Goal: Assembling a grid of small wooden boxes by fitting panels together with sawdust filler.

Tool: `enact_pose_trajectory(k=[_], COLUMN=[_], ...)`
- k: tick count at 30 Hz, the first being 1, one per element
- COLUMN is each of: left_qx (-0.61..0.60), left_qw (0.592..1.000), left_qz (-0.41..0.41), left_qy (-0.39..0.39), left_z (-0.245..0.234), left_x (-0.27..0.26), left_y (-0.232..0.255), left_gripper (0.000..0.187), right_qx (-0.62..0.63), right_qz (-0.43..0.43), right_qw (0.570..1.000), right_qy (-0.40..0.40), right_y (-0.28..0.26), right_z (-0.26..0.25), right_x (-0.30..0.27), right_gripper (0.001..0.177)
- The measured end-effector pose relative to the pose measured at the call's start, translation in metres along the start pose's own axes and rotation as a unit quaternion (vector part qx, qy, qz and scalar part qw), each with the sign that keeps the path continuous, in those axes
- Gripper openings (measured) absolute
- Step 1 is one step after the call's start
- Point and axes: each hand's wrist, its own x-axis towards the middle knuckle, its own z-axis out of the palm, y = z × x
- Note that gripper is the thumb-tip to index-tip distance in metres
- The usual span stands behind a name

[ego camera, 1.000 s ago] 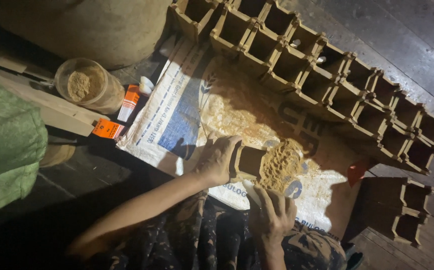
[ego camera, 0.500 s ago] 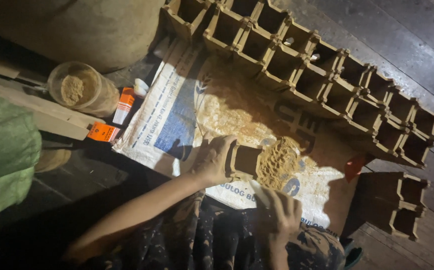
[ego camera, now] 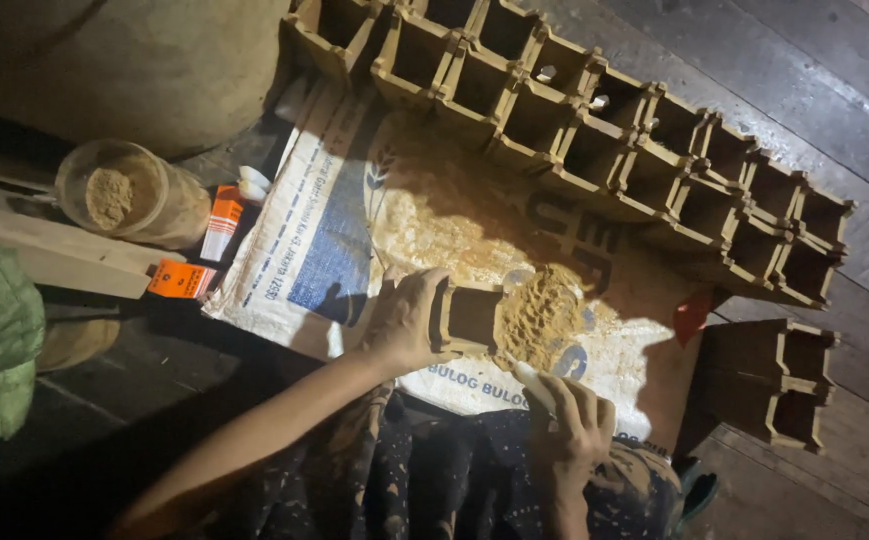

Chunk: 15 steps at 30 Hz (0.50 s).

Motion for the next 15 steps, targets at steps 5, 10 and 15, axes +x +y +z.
enact_pose_trajectory(k=[5,10,15], left_qx=[-0.016,0.018,0.017], left_qw=[0.997,1.0,1.0], left_qz=[-0.069,0.002,0.023], left_qy=[-0.038,-0.004,0.007], left_z=[-0.008,-0.003,0.002], left_x=[-0.002,0.001,0.0], left_y=[0.013,0.003,-0.002], left_gripper=[0.122,0.122,0.124], right_qx=[0.009,-0.043,-0.048], right_qz=[-0.031,-0.03,-0.031], right_qw=[0.999,0.998,0.998], right_qy=[0.017,0.026,0.034], right_y=[0.003,-0.002,0.011], right_z=[0.007,0.009,0.014], right_x=[-0.006,-0.006,-0.019], right_gripper=[0.023,0.017,0.019])
